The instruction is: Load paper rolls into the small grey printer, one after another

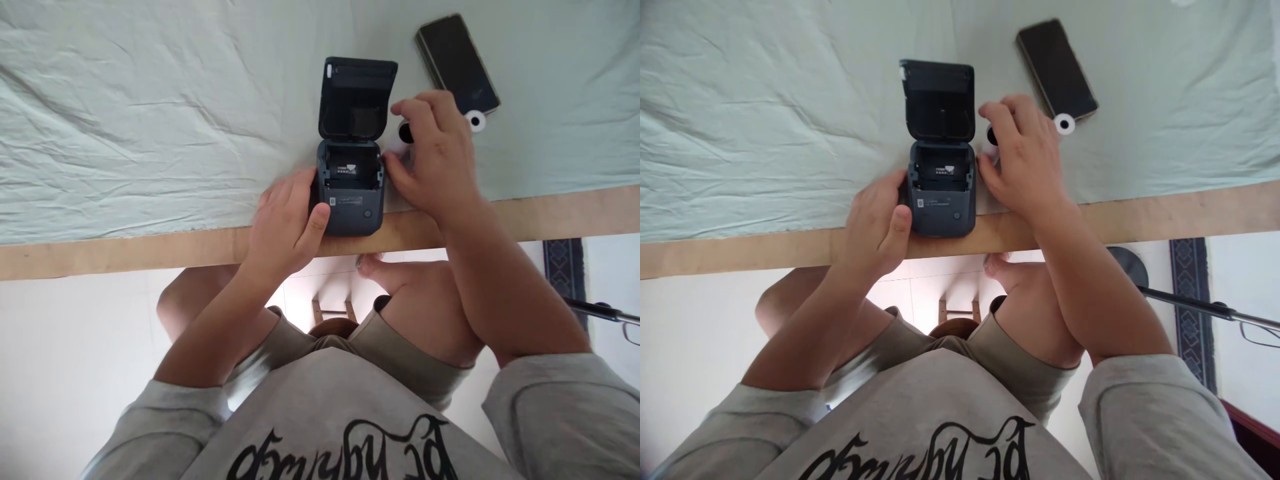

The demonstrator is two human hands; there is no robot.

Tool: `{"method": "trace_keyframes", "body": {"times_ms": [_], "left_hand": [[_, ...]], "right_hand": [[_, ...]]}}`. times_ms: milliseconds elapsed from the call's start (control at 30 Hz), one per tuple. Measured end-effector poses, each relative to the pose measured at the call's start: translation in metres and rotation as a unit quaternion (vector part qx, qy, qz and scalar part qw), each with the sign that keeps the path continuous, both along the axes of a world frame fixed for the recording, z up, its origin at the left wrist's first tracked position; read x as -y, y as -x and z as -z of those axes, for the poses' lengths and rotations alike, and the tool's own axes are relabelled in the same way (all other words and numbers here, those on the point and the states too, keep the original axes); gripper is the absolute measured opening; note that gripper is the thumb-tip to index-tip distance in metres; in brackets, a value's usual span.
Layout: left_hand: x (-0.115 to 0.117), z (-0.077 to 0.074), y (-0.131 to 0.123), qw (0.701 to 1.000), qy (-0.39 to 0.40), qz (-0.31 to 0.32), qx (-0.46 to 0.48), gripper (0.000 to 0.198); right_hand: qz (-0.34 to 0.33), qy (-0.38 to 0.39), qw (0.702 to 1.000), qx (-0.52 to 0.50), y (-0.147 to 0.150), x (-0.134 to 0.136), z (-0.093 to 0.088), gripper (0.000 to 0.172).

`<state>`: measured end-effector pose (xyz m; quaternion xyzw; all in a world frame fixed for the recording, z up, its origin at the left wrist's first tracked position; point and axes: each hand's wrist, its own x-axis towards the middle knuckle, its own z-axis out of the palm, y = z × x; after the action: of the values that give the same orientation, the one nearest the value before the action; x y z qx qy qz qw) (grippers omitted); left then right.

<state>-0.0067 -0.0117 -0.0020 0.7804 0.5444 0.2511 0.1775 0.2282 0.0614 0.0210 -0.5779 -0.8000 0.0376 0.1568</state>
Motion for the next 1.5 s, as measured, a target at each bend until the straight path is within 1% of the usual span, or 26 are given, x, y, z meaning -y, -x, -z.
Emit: {"method": "trace_keyframes", "body": {"times_ms": [100, 200, 267, 333, 400, 433, 500, 567, 633, 700, 733, 833, 867, 900, 967, 1033, 1167, 1267, 1333, 1500], "left_hand": [[0.000, 0.001, 0.000, 1.000, 0.004, -0.005, 0.003, 0.087], [0.000, 0.001, -0.001, 1.000, 0.013, -0.005, 0.005, 0.087], [0.000, 0.000, -0.001, 1.000, 0.016, -0.001, 0.007, 0.089], [0.000, 0.000, -0.001, 1.000, 0.019, 0.003, 0.008, 0.089], [0.000, 0.000, 0.000, 1.000, 0.020, 0.000, 0.007, 0.087], [0.000, 0.001, 0.000, 1.000, 0.021, -0.002, 0.005, 0.085], [0.000, 0.001, 0.000, 1.000, 0.021, -0.007, -0.001, 0.085], [0.000, 0.002, 0.000, 1.000, 0.019, -0.009, -0.008, 0.086], [0.000, 0.002, -0.001, 1.000, 0.016, -0.011, -0.008, 0.086], [0.001, 0.001, -0.001, 1.000, 0.013, -0.010, -0.005, 0.086], [0.001, 0.001, -0.001, 1.000, 0.012, -0.008, -0.003, 0.087], [0.001, -0.001, -0.001, 1.000, 0.010, -0.001, -0.001, 0.093], [0.001, -0.001, -0.001, 1.000, 0.012, -0.001, 0.000, 0.092], [0.001, -0.001, -0.001, 1.000, 0.015, -0.002, 0.000, 0.089], [0.001, -0.001, -0.001, 1.000, 0.024, -0.004, -0.002, 0.078], [0.000, 0.000, -0.001, 1.000, 0.029, -0.005, -0.005, 0.067], [0.000, 0.000, -0.001, 0.999, 0.032, -0.001, -0.009, 0.059], [0.000, 0.000, 0.000, 0.999, 0.032, 0.002, -0.009, 0.058], [0.000, 0.000, 0.000, 0.999, 0.032, 0.000, -0.009, 0.057], [0.000, 0.000, -0.001, 1.000, 0.028, -0.004, -0.010, 0.057]], "right_hand": [[0.031, 0.017, 0.999, -0.009, -0.003, 0.002, 0.003, 0.041], [0.032, -0.018, 0.999, -0.028, -0.010, 0.004, 0.009, 0.034], [0.016, -0.039, 0.998, -0.047, -0.014, 0.005, 0.014, 0.036], [-0.005, -0.049, 0.996, -0.080, -0.017, 0.007, 0.019, 0.043], [-0.027, -0.043, 0.990, -0.133, -0.018, 0.009, 0.024, 0.052], [-0.036, -0.037, 0.986, -0.159, -0.017, 0.009, 0.027, 0.052], [-0.046, -0.019, 0.981, -0.185, -0.016, 0.009, 0.032, 0.044], [-0.046, -0.011, 0.985, -0.168, -0.014, 0.007, 0.036, 0.031], [-0.037, -0.020, 0.990, -0.137, -0.013, 0.006, 0.037, 0.024], [-0.028, -0.039, 0.991, -0.123, -0.014, 0.005, 0.035, 0.024], [-0.029, -0.047, 0.990, -0.129, -0.014, 0.004, 0.034, 0.028], [-0.053, -0.068, 0.977, -0.193, -0.013, 0.004, 0.028, 0.051], [-0.064, -0.073, 0.971, -0.217, -0.011, 0.005, 0.026, 0.056], [-0.076, -0.073, 0.966, -0.235, -0.008, 0.006, 0.023, 0.057], [-0.092, -0.062, 0.963, -0.245, 0.001, 0.008, 0.015, 0.049], [-0.101, -0.048, 0.967, -0.231, 0.010, 0.010, 0.007, 0.039], [-0.106, -0.054, 0.977, -0.175, 0.025, 0.011, -0.005, 0.028], [-0.119, -0.059, 0.981, -0.142, 0.030, 0.008, -0.006, 0.025], [-0.124, -0.052, 0.981, -0.140, 0.032, 0.006, -0.005, 0.021], [-0.098, -0.034, 0.988, -0.115, 0.029, 0.000, -0.004, 0.018]]}}
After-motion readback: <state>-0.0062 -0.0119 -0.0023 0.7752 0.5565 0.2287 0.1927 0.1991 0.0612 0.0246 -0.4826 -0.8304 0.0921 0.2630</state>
